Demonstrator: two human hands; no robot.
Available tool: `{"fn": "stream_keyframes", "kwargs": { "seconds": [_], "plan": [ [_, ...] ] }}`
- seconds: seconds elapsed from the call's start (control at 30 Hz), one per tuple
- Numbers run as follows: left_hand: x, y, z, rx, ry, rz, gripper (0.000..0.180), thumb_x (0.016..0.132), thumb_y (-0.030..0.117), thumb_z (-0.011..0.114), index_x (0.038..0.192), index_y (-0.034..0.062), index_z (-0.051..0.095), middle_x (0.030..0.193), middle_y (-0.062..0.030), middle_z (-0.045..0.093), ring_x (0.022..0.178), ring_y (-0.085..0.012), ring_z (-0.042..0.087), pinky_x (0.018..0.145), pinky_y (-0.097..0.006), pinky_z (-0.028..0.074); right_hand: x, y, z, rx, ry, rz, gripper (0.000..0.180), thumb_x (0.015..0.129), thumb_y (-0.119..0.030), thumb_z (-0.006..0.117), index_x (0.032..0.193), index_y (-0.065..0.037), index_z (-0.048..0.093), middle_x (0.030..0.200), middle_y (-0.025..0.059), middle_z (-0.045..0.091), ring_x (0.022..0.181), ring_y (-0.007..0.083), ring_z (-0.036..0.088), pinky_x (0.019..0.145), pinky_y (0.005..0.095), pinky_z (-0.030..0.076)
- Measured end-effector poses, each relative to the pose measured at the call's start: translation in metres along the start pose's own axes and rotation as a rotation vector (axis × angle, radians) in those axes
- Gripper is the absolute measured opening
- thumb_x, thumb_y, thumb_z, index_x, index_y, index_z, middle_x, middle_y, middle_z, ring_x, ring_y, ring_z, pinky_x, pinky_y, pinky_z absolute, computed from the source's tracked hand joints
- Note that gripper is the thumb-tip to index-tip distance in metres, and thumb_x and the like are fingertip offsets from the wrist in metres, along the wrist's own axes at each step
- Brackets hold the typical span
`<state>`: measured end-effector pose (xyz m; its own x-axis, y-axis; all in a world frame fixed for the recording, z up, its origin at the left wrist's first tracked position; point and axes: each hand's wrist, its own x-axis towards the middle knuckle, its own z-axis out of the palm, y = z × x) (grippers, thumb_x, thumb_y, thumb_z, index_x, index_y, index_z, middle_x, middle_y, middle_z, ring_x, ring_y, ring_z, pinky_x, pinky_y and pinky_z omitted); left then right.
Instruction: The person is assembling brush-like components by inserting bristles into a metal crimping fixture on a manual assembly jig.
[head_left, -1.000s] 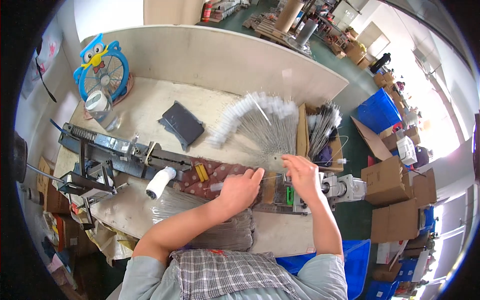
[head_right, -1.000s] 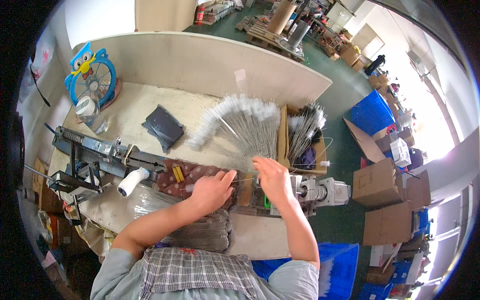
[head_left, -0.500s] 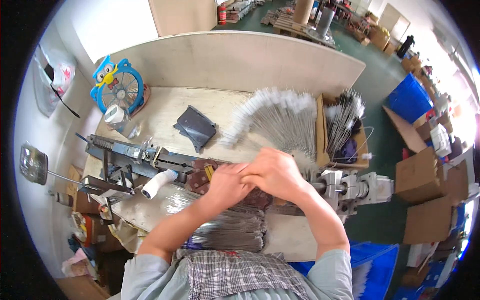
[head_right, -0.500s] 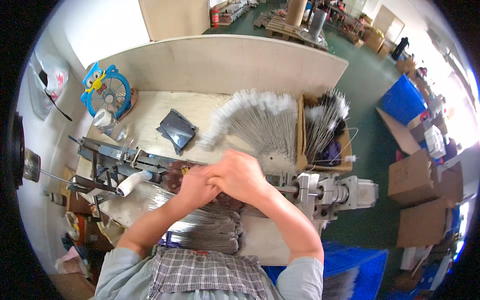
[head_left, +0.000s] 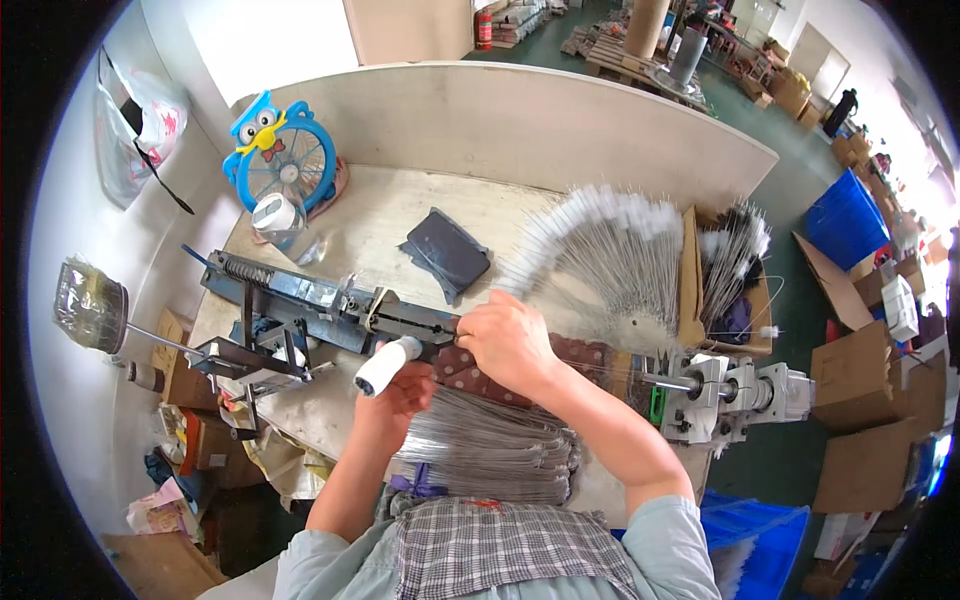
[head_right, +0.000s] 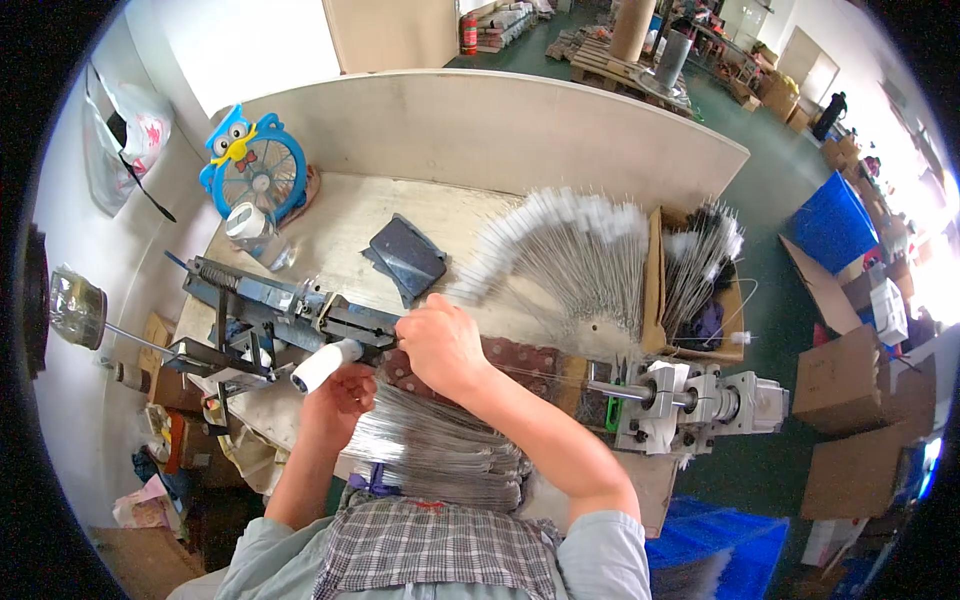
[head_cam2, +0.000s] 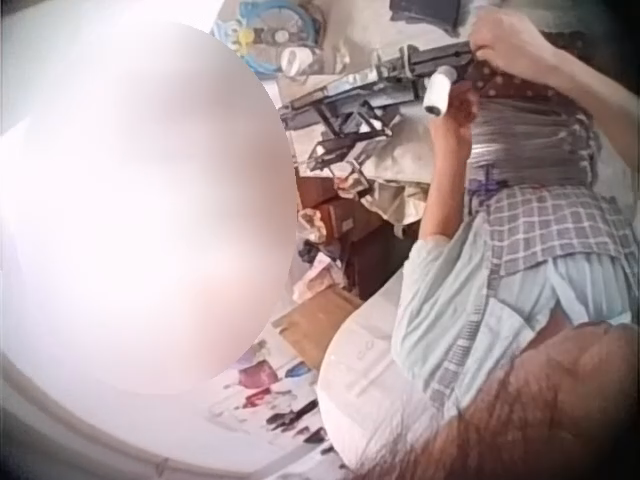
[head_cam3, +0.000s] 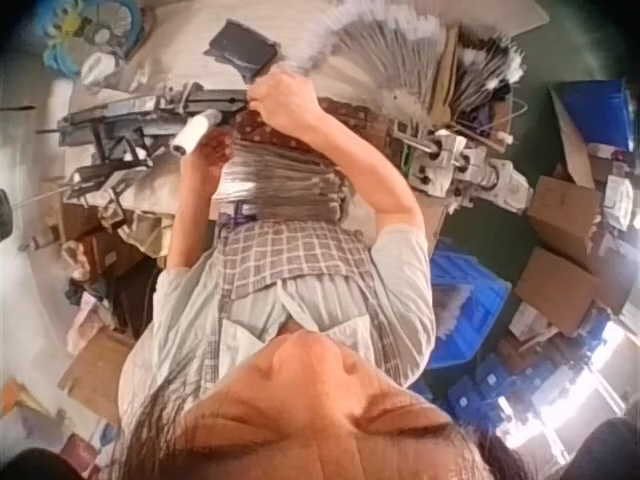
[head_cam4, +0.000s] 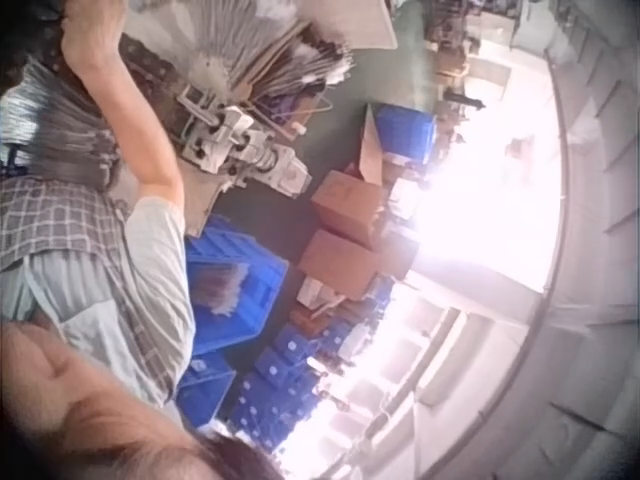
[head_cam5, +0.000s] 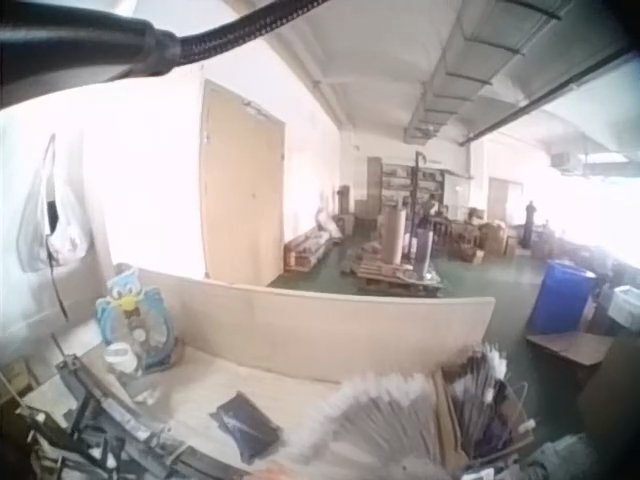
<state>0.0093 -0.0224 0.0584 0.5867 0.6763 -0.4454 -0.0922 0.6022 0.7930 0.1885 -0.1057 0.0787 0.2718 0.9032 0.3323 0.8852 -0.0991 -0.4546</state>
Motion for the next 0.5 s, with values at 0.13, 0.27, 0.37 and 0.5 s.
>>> {"fn": "stream_keyframes", "kwargs": {
  "seconds": [0.13, 0.27, 0.37, 0.5],
  "plan": [
    [0.014, -0.017, 0.007, 0.502, -0.267, 0.047, 0.050, 0.081, 0.047, 0.062, 0.077, -0.0019, 0.068, 0.065, -0.0082, 0.064, 0.059, -0.0157, 0.061, 0.055, -0.029, 0.048, 0.000, -0.006, -0.006, 0.012, -0.032, 0.036, 0.010, 0.072, -0.020, 0.064, 0.072, -0.010, 0.066, 0.073, 0.0014, 0.063, 0.080, 0.0231, 0.055, 0.071, 0.0359, 0.047],
    [0.033, -0.024, 0.001, 1.148, -0.085, 0.105, 0.057, 0.066, 0.059, 0.070, 0.067, 0.0024, 0.070, 0.056, -0.0076, 0.062, 0.058, -0.0145, 0.060, 0.059, -0.029, 0.047, 0.001, -0.006, -0.009, -0.027, -0.039, 0.021, 0.010, 0.073, -0.018, 0.063, 0.073, -0.009, 0.067, 0.073, 0.0019, 0.063, 0.079, 0.0237, 0.055, 0.070, 0.0357, 0.047],
    [0.027, -0.023, 0.008, 1.133, -0.121, 0.166, 0.055, 0.070, 0.054, 0.069, 0.068, -0.0011, 0.068, 0.059, -0.0072, 0.063, 0.058, -0.0151, 0.060, 0.058, -0.030, 0.047, -0.007, 0.000, -0.016, 0.054, 0.037, -0.024, 0.010, 0.074, -0.015, 0.063, 0.080, -0.008, 0.068, 0.075, 0.0032, 0.063, 0.080, 0.0248, 0.056, 0.070, 0.0361, 0.047],
    [0.025, -0.049, 0.010, 0.609, -0.218, 0.190, 0.038, 0.082, 0.035, 0.063, 0.087, -0.0031, 0.063, 0.077, -0.0091, 0.065, 0.069, -0.0167, 0.062, 0.060, -0.031, 0.048, -0.030, -0.008, -0.035, 0.080, 0.270, -0.066, 0.015, 0.075, -0.011, 0.063, 0.089, -0.007, 0.067, 0.079, 0.0056, 0.063, 0.077, 0.0262, 0.058, 0.068, 0.0364, 0.049]
  ]
}}
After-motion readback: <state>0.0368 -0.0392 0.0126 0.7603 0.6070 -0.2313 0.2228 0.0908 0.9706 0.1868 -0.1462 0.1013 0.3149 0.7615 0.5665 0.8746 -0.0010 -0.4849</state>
